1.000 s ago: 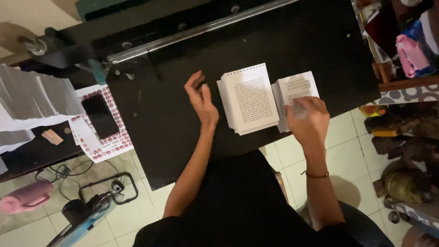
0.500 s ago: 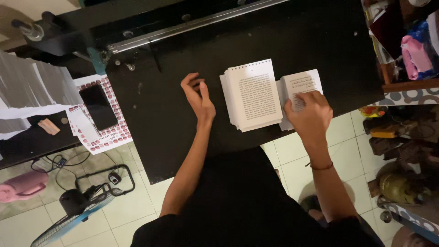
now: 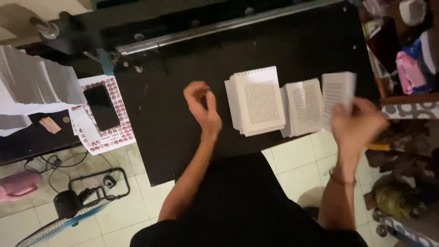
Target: The person repeatedly picks up a small stack of papers, aligns them, and staples them using a manual stapler on a black table. The person then places the stapled stack back on the table and repeats the process with the next stack.
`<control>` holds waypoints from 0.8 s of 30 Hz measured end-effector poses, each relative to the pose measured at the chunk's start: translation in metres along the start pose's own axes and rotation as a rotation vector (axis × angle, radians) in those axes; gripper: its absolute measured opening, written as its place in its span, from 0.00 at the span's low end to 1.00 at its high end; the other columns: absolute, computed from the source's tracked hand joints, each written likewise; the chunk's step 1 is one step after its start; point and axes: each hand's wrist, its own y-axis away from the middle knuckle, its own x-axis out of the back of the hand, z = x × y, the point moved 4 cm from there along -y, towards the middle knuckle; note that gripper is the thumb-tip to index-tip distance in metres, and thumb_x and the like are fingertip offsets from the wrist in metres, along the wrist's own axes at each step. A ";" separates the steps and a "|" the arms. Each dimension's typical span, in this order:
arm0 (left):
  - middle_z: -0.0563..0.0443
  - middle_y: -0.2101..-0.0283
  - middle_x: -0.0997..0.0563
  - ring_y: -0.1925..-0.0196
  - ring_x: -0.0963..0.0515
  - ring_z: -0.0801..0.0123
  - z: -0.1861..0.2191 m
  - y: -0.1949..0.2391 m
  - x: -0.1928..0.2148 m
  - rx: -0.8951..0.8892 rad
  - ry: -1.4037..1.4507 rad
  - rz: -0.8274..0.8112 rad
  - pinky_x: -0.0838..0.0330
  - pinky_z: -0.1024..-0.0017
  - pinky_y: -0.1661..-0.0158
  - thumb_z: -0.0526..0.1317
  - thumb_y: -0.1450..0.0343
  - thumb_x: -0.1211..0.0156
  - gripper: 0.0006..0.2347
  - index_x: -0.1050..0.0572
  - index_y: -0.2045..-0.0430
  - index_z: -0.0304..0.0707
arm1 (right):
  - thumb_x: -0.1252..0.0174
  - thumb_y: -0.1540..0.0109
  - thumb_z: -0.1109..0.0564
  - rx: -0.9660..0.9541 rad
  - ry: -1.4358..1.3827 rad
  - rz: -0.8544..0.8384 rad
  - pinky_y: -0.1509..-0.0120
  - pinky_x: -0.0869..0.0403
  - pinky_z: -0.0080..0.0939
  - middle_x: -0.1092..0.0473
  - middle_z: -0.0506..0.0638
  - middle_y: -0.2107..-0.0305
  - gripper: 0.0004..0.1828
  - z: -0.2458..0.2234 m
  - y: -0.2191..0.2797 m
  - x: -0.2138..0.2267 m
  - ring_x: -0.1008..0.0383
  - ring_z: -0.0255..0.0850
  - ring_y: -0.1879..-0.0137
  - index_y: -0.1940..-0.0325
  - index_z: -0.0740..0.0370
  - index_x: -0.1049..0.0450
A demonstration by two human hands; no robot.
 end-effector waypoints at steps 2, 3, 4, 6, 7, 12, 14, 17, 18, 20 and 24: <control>0.50 0.55 0.28 0.54 0.27 0.67 0.049 0.006 -0.013 0.023 0.016 -0.145 0.31 0.71 0.53 0.45 0.22 0.51 0.09 0.30 0.56 0.41 | 0.37 0.35 0.60 0.106 -0.078 0.165 0.65 0.29 0.43 0.22 0.62 0.67 0.13 -0.064 0.008 0.031 0.23 0.49 0.65 0.57 0.77 0.19; 0.48 0.55 0.26 0.53 0.25 0.66 0.074 0.013 -0.021 0.054 0.032 -0.300 0.29 0.70 0.54 0.46 0.23 0.51 0.10 0.27 0.58 0.40 | 0.39 0.26 0.56 0.200 -0.151 0.327 0.67 0.31 0.41 0.23 0.63 0.67 0.18 -0.096 0.017 0.051 0.24 0.49 0.64 0.56 0.80 0.20; 0.48 0.55 0.26 0.53 0.25 0.66 0.088 0.023 -0.018 0.055 0.024 -0.297 0.29 0.70 0.54 0.46 0.23 0.51 0.10 0.27 0.58 0.40 | 0.39 0.26 0.56 0.199 -0.157 0.322 0.67 0.31 0.41 0.23 0.63 0.67 0.18 -0.097 0.042 0.035 0.24 0.49 0.64 0.56 0.80 0.20; 0.35 0.30 0.36 0.25 0.40 0.49 0.118 0.049 -0.028 0.171 0.388 -0.685 0.51 0.50 0.26 0.58 0.31 0.36 0.39 0.43 0.31 0.29 | 0.24 0.49 0.47 0.158 -0.258 0.329 0.66 0.36 0.40 0.36 0.52 0.82 0.17 -0.099 0.092 0.003 0.33 0.53 0.75 0.73 0.58 0.22; 0.35 0.30 0.36 0.25 0.40 0.49 0.105 0.070 -0.024 0.166 0.381 -0.682 0.51 0.50 0.26 0.58 0.31 0.36 0.39 0.43 0.31 0.29 | 0.24 0.49 0.47 0.160 -0.266 0.329 0.66 0.36 0.40 0.36 0.52 0.82 0.17 -0.143 0.083 0.004 0.33 0.53 0.75 0.73 0.58 0.22; 0.39 0.61 0.19 0.56 0.20 0.63 0.051 0.054 0.058 0.287 -0.016 -0.180 0.25 0.56 0.56 0.35 0.31 0.32 0.13 0.24 0.58 0.24 | 0.33 0.46 0.59 0.448 -0.828 -0.091 0.43 0.23 0.53 0.22 0.61 0.54 0.13 -0.247 0.072 -0.018 0.20 0.57 0.50 0.59 0.67 0.18; 0.41 0.64 0.19 0.59 0.18 0.58 0.065 0.033 0.071 0.207 0.023 -0.205 0.25 0.61 0.58 0.33 0.29 0.35 0.07 0.25 0.64 0.28 | 0.34 0.45 0.60 0.382 -0.894 0.000 0.44 0.24 0.54 0.25 0.63 0.57 0.15 -0.242 0.079 -0.039 0.24 0.58 0.52 0.58 0.71 0.24; 0.43 0.67 0.18 0.62 0.17 0.52 0.078 0.010 0.089 0.092 0.070 -0.295 0.25 0.65 0.59 0.29 0.28 0.37 0.02 0.25 0.70 0.31 | 0.37 0.43 0.63 0.306 -1.019 -0.019 0.36 0.34 0.54 0.35 0.62 0.52 0.22 -0.254 0.071 -0.067 0.34 0.57 0.43 0.49 0.71 0.37; 0.42 0.66 0.17 0.62 0.16 0.51 0.081 0.005 0.093 0.060 0.074 -0.367 0.25 0.63 0.58 0.27 0.29 0.37 0.02 0.24 0.70 0.31 | 0.40 0.41 0.66 0.288 -1.081 -0.122 0.26 0.42 0.54 0.42 0.60 0.44 0.28 -0.261 0.068 -0.078 0.41 0.55 0.32 0.40 0.68 0.43; 0.42 0.64 0.17 0.59 0.16 0.52 0.059 0.010 0.102 0.064 0.043 -0.402 0.25 0.63 0.56 0.27 0.29 0.37 0.02 0.23 0.68 0.32 | 0.42 0.41 0.70 0.201 -1.202 -0.320 0.32 0.36 0.54 0.36 0.61 0.49 0.21 -0.258 0.081 -0.114 0.34 0.56 0.37 0.46 0.70 0.38; 0.41 0.63 0.18 0.56 0.18 0.53 -0.002 0.023 0.116 0.154 0.019 -0.446 0.27 0.59 0.51 0.23 0.29 0.39 0.04 0.26 0.69 0.30 | 0.46 0.39 0.71 -0.052 -1.142 -0.639 0.47 0.28 0.51 0.22 0.61 0.59 0.07 -0.226 0.122 -0.188 0.21 0.51 0.51 0.59 0.67 0.28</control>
